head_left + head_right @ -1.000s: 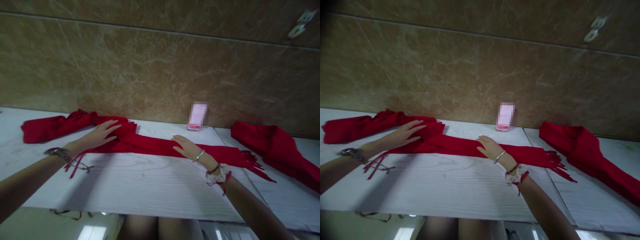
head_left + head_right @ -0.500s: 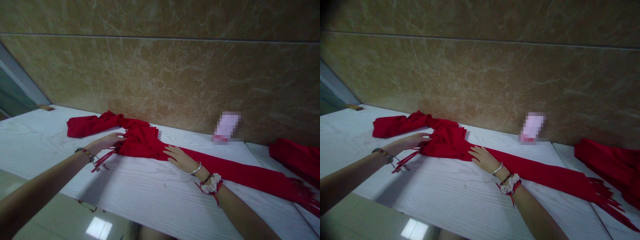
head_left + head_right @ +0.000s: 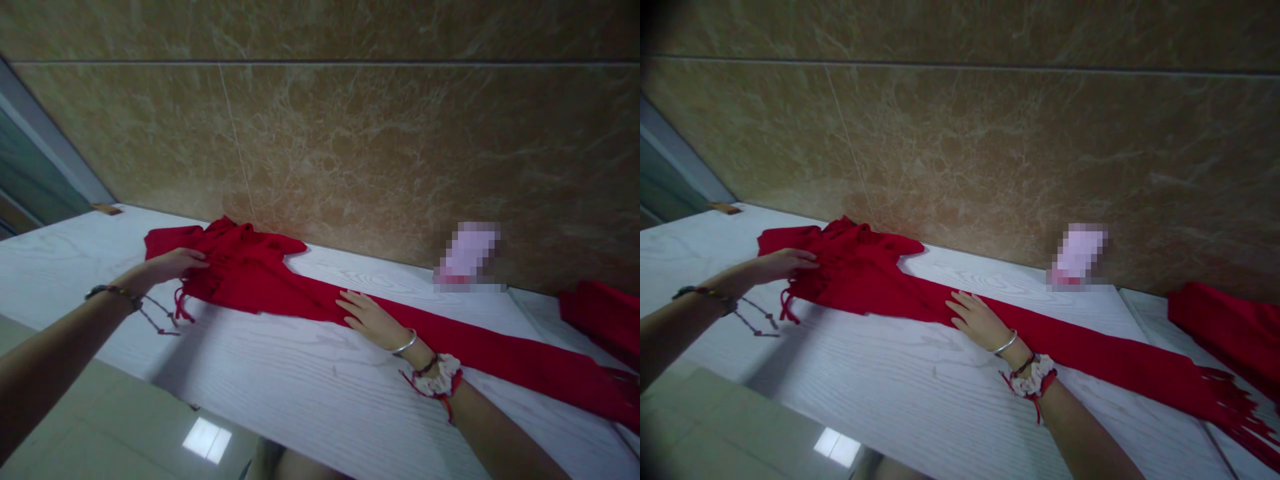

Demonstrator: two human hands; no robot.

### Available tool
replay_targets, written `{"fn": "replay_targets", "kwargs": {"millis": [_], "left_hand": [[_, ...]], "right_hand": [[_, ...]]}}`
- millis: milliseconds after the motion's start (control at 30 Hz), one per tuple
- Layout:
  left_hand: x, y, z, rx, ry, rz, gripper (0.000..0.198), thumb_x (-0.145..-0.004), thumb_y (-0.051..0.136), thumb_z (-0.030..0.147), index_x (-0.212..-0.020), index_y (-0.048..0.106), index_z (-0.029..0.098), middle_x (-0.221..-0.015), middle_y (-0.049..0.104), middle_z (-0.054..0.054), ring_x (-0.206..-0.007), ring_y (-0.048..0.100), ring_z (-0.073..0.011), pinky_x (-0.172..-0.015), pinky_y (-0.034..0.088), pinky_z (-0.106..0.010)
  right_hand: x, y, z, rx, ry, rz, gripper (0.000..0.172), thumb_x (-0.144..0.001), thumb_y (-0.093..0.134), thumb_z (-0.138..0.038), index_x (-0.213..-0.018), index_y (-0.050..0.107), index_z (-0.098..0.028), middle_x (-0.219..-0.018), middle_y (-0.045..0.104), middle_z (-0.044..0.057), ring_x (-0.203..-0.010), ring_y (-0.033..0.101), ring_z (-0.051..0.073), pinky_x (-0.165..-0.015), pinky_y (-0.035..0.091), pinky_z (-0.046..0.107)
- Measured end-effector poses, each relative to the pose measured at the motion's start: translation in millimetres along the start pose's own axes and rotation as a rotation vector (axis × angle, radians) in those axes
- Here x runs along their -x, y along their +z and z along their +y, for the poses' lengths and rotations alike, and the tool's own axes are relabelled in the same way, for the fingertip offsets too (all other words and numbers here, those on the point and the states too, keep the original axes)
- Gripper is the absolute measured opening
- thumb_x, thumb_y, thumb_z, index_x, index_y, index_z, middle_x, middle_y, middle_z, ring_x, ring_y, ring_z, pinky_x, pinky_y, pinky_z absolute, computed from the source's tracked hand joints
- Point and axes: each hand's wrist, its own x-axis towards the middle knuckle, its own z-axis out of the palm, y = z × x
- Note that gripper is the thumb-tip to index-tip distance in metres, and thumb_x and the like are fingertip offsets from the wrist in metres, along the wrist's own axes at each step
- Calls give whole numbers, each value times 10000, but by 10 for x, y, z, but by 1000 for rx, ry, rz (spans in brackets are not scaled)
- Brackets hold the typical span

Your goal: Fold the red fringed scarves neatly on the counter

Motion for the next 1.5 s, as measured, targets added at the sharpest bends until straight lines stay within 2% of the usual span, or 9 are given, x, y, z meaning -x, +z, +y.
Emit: {"fn": "replay_targets", "kwargs": {"millis": [100, 200, 333, 467, 667, 867, 1167, 1367, 1500], "left_hand": [[17, -138, -217, -262, -51, 127, 75, -681, 563, 243, -678, 531, 175, -518, 486, 36, -724, 530, -194, -629, 402, -251], [86, -101, -303, -375, -23, 302, 299, -736, 498, 264, -1017, 522, 164, -942, 571, -73, -1021, 455, -341, -811, 372, -449], [67, 136, -152, -549, 490, 409, 478, -803, 382, 231, -1275, 353, 162, -1342, 308, -121, -1210, 298, -331, -950, 306, -463], [-87, 431, 187, -728, 923, 57, 469, -799, 384, 178, -1267, 390, 189, -1361, 355, -79, -1251, 288, -225, -1010, 274, -381], [-202, 522, 597, -983, 848, -340, 378, -692, 593, 174, -1066, 564, 212, -1092, 616, -32, -995, 548, -188, -896, 378, -294], [51, 265, 418, -946, 979, -111, 240, -742, 515, 177, -967, 600, 165, -966, 640, -58, -894, 580, -198, -816, 412, -285], [215, 482, -285, -1079, 1141, 160, 327, -780, 344, 42, -909, 608, 185, -917, 628, -95, -857, 569, -216, -814, 384, -353], [146, 407, -204, -1064, 1158, 205, 327, -752, 358, 20, -910, 597, 177, -942, 621, -98, -879, 558, -220, -833, 368, -366], [339, 563, 22, -1051, 1208, 4, 264, -759, 414, 65, -909, 593, 188, -888, 635, -54, -853, 570, -189, -824, 384, -325]], "right_hand": [[7, -22, -7, 5, -10, -6, 408, -867, 432, -275, -1253, 464, -146, -1347, 400, 135, -1257, 334, 229, -1036, 286, 451], [15, -23, -12, 4, -13, 16, 404, -850, 460, -272, -1234, 485, -148, -1335, 417, 135, -1249, 349, 228, -1027, 308, 450], [21, 10, -9, 0, -28, 67, 367, -821, 473, -211, -1176, 542, -150, -1289, 477, 118, -1227, 384, 213, -1021, 335, 433], [20, 39, 11, -36, -49, 83, 460, -730, 389, -26, -1139, 570, -134, -1212, 552, 99, -1177, 450, 181, -1019, 356, 397], [38, -9, 46, -256, 26, 189, 456, -760, 309, -53, -1121, 582, -114, -1142, 601, 96, -1094, 529, 157, -975, 410, 357], [71, -101, 97, -459, 73, 200, 406, -819, 322, -135, -1121, 584, -205, -1167, 590, 43, -1111, 513, 143, -980, 393, 367], [73, -51, 8, -146, -2, -103, 625, -710, 319, 2, -1319, 361, -134, -1387, 341, 97, -1297, 241, 146, -1081, 210, 409], [109, -40, 9, -86, -47, -141, 548, -762, 280, 3, -1269, 436, -136, -1375, 362, 94, -1297, 238, 163, -1079, 186, 441], [118, -71, 14, -158, -54, -118, 474, -834, 287, -61, -1259, 451, -194, -1340, 422, 64, -1289, 262, 161, -1070, 198, 455]]}}
